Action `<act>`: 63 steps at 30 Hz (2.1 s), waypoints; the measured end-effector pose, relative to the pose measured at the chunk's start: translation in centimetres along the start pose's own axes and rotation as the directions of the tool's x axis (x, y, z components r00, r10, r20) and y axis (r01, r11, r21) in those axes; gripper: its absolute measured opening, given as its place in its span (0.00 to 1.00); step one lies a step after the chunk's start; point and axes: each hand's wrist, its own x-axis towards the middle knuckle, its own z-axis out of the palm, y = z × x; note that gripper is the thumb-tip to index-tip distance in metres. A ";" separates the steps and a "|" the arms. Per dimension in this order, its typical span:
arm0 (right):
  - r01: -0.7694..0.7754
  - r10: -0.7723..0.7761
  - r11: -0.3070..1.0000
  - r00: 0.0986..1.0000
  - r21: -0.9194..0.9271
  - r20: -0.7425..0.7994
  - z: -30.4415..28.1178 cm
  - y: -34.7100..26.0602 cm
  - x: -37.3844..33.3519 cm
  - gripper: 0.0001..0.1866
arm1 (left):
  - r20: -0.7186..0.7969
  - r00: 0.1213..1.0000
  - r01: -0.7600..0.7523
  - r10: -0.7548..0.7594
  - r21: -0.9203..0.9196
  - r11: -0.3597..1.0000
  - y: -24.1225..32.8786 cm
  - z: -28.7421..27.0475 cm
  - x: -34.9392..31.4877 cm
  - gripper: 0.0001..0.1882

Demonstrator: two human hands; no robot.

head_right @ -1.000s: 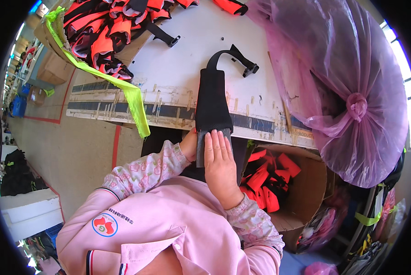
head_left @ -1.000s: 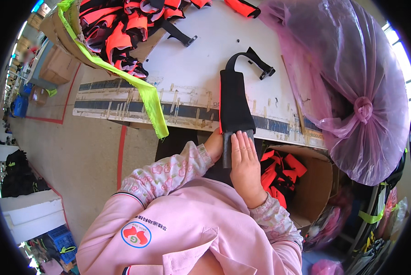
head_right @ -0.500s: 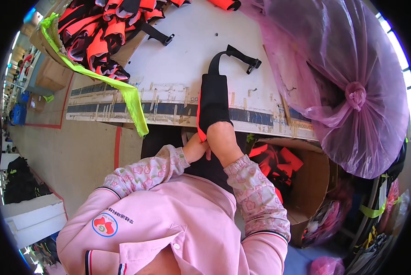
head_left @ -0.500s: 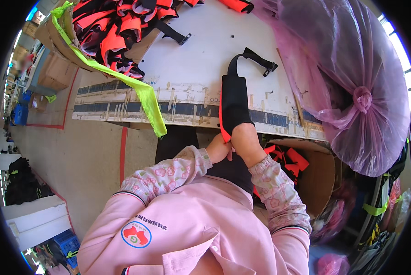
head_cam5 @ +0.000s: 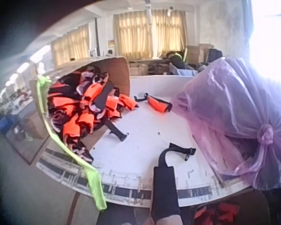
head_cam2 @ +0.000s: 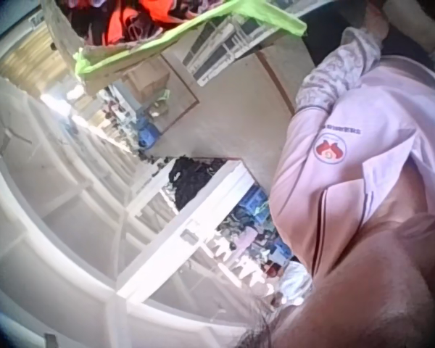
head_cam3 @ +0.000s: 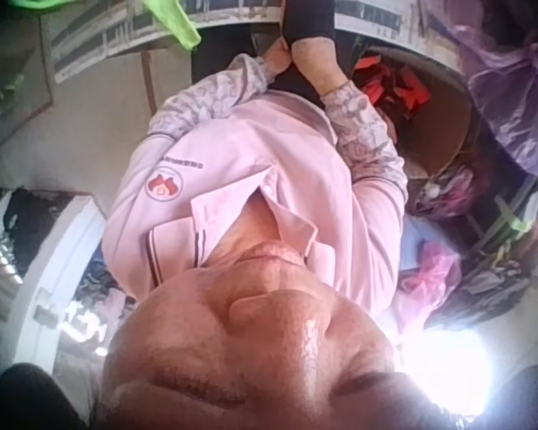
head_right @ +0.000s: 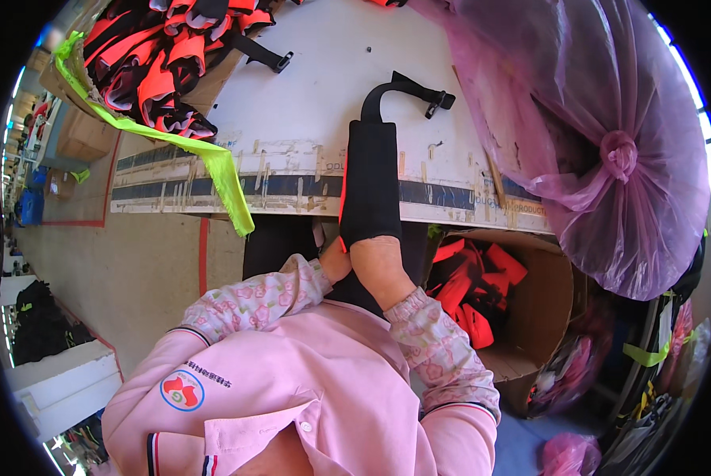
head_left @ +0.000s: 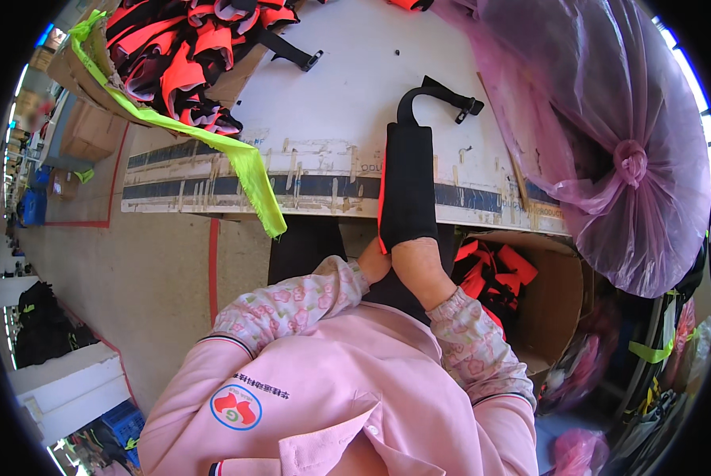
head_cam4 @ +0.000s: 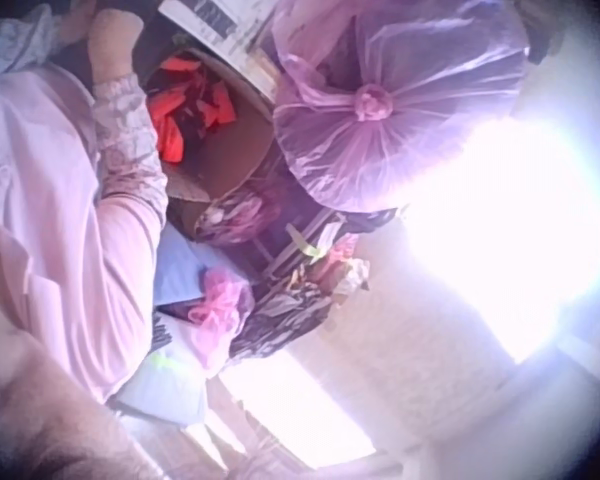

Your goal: Using a wooden rod to push flotation foam into the black and orange pockets of a life jacket fabric assembly.

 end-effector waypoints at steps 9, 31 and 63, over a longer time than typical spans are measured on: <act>-0.166 0.009 0.946 0.870 0.277 0.492 0.0 0.7 2.1 0.12 | -0.074 0.978 0.179 -0.194 -0.176 0.968 0.1 0.3 1.1 0.08; -0.306 0.181 0.914 0.895 0.267 0.407 -0.2 -0.7 4.9 0.09 | -0.167 0.984 0.069 -0.064 0.021 0.997 -0.2 -2.2 1.0 0.14; 0.235 -0.101 0.888 0.938 0.395 -0.330 -3.4 1.7 1.4 0.22 | 0.127 0.936 0.347 -0.329 -0.501 0.793 4.6 -3.4 -0.8 0.15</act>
